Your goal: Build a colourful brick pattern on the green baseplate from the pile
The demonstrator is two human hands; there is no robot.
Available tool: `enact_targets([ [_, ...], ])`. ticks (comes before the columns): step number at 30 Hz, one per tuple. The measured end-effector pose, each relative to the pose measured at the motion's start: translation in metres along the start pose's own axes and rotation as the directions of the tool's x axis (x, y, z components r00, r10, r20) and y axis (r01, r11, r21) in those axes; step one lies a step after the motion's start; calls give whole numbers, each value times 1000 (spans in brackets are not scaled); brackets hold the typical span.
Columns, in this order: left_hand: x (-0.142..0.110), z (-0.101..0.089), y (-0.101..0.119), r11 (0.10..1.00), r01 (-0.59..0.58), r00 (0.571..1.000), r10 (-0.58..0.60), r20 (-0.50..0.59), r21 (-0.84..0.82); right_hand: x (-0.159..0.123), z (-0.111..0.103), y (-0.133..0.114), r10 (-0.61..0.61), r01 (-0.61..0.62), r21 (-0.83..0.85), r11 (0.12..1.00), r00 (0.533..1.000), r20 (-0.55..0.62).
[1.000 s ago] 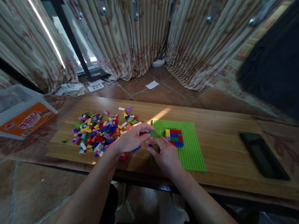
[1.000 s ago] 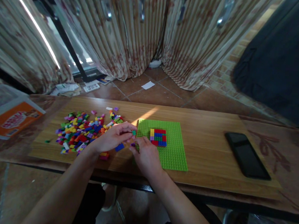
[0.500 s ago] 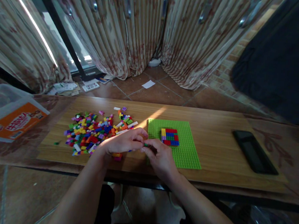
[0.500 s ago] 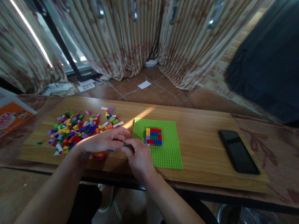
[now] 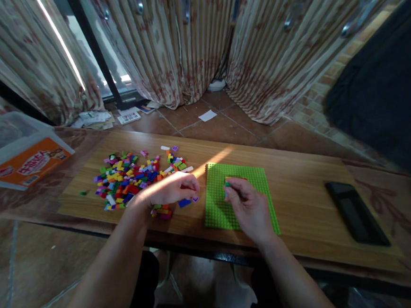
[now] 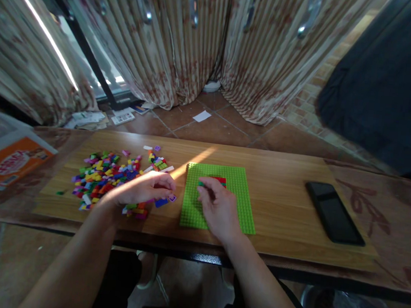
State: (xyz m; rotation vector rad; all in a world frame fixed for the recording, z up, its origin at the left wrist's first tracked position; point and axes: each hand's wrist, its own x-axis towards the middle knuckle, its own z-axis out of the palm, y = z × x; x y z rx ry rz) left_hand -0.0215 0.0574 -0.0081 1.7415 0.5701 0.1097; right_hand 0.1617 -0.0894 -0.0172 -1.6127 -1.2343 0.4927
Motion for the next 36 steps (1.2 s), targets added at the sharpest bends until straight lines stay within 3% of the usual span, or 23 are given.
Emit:
enact_targets([
  [6, -1, -2, 6, 950, -66, 988, 106, -115, 304, 8, -26, 12, 25, -30, -98, 995, 999, -47],
  [11, 0, -4, 7, 899, -49, 977, 134, -167, 436, 9, -33, 21, -118, 101, -293, 951, 992, -41],
  [16, 8, 8, 10, 921, -71, 955, 174, -241, 383, 5, -23, 30, -165, 148, -313, 938, 986, -29],
  [21, 25, 40, 16, 930, -75, 986, 123, -112, 360, 1, -13, 35, -175, 161, -369, 915, 985, -4],
  [25, 34, 60, 23, 923, -22, 991, 72, -116, 385, -2, -14, 37, -181, 166, -393, 904, 983, 0],
  [36, 40, 68, 24, 902, 29, 981, 56, -185, 431, 0, -15, 37, -137, 114, -333, 936, 990, -44],
])
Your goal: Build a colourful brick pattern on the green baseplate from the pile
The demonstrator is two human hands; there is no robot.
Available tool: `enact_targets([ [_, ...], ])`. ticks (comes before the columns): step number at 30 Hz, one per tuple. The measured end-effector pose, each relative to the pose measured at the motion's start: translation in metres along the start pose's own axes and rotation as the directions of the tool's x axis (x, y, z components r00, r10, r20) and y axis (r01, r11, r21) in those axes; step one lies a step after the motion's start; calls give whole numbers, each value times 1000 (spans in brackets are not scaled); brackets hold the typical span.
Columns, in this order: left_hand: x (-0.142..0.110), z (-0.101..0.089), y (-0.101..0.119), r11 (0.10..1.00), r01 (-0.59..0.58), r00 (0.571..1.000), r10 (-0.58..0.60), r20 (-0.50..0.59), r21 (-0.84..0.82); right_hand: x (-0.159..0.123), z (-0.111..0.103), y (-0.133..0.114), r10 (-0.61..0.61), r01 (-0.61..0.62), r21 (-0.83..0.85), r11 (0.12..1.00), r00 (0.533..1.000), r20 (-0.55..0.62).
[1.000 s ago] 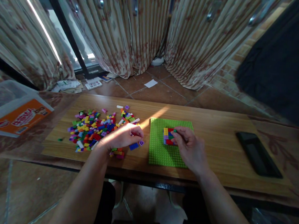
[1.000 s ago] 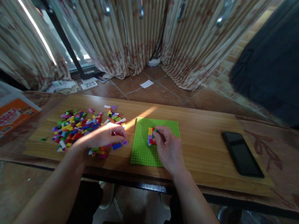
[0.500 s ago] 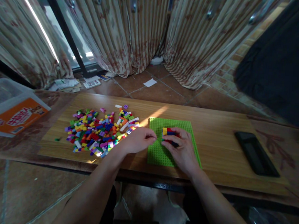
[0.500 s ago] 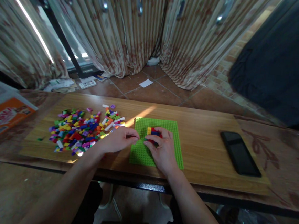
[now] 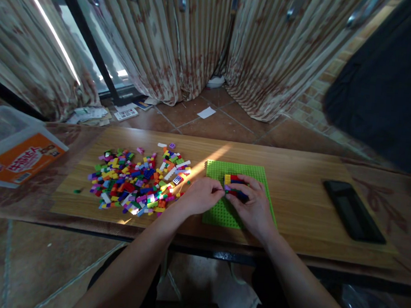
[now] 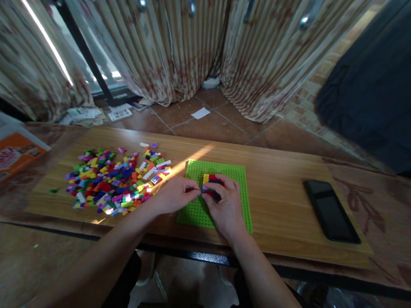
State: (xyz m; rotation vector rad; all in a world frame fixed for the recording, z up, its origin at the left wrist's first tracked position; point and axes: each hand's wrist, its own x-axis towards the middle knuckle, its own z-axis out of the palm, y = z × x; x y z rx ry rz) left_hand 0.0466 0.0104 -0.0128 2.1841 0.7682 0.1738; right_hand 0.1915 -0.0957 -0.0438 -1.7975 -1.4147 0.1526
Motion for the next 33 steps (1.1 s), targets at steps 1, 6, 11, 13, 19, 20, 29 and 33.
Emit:
enact_targets([
  [1, 1, 1, 0, 1000, 3, 1000, -3, -9, 5, 0, 0, -1, 5, -5, 3, 1000, 1000, -3],
  [6, 3, 2, 3, 999, 23, 999, -22, -36, 29, 4, -5, -3, 41, -41, 49, 998, 999, -13],
  [11, 3, 2, 7, 998, 55, 998, -54, -35, 33, 10, -11, 11, 174, -165, 89, 982, 980, -99],
  [13, 3, 2, 8, 998, 62, 997, -61, -45, 30, 12, -12, 17, 262, -252, 101, 962, 960, -102],
  [19, 5, 3, 10, 995, 94, 993, -92, -71, 33, 12, -8, 20, 292, -289, 62, 955, 956, -32],
  [20, 5, 3, 10, 995, 98, 993, -95, -73, 31, 11, -8, 18, 277, -276, 55, 960, 960, -32],
  [29, 7, 3, 13, 993, 99, 994, -96, -43, 60, 13, -5, 10, 247, -247, -15, 969, 969, -16],
  [33, 9, 5, 15, 987, 112, 993, -105, -60, 114, 14, -3, 10, 262, -262, -5, 965, 965, -19],
])
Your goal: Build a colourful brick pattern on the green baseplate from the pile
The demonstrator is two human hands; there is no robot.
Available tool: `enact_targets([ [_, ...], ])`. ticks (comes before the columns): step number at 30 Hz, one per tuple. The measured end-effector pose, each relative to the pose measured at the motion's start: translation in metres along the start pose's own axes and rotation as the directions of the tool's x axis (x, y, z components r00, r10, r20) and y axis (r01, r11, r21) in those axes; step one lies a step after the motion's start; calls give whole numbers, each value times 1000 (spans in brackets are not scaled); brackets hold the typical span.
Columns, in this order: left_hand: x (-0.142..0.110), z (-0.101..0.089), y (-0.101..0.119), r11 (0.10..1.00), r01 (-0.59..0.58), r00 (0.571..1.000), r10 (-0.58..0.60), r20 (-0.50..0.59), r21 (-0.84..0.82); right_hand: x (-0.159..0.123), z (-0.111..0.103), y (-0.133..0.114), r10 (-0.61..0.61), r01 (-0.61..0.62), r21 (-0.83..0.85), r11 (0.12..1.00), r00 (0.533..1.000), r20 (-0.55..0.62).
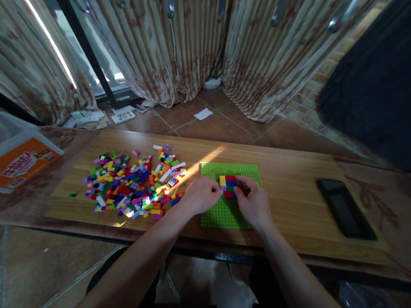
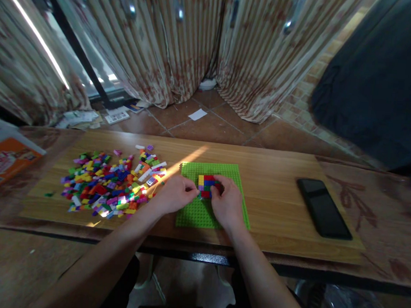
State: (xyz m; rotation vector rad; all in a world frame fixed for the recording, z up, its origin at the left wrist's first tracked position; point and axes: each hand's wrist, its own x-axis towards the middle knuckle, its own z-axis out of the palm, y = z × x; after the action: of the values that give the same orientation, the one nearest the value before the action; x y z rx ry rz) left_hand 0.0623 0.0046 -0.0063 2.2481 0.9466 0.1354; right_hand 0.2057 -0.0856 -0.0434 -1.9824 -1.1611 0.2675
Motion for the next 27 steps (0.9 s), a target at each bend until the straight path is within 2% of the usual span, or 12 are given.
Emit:
enact_targets([
  [7, 0, 4, 0, 1000, -17, 999, 17, -39, 5, 3, 5, 7, 3, 0, 90, 996, 999, -34],
  [12, -6, 7, 0, 1000, 10, 998, -10, -69, 4, 7, 14, 17, 51, -39, 276, 960, 998, -40],
  [15, -12, 0, 2, 1000, -5, 997, 5, -83, 0, 11, 22, 26, 81, -58, 392, 918, 996, -42],
  [18, -26, -14, 5, 1000, 7, 989, -11, -146, -28, 12, 25, 36, 144, -87, 474, 876, 986, -84],
  [20, -46, -22, 7, 998, 34, 980, -44, -194, -54, 11, 23, 42, 176, -105, 536, 838, 981, -83],
  [23, -99, -20, 10, 997, 64, 985, -71, -156, -49, 3, 14, 47, 169, -85, 579, 811, 981, -94],
  [25, -147, -9, 15, 986, 166, 986, -166, 17, 9, -1, 6, 48, 157, -68, 607, 792, 983, -95],
  [26, -173, -2, 19, 970, 237, 962, -242, 129, 56, -3, 1, 47, 151, -58, 621, 782, 984, -98],
  [27, -200, 6, 24, 946, 302, 916, -321, 240, 115, -4, -5, 46, 144, -45, 633, 773, 984, -106],
])
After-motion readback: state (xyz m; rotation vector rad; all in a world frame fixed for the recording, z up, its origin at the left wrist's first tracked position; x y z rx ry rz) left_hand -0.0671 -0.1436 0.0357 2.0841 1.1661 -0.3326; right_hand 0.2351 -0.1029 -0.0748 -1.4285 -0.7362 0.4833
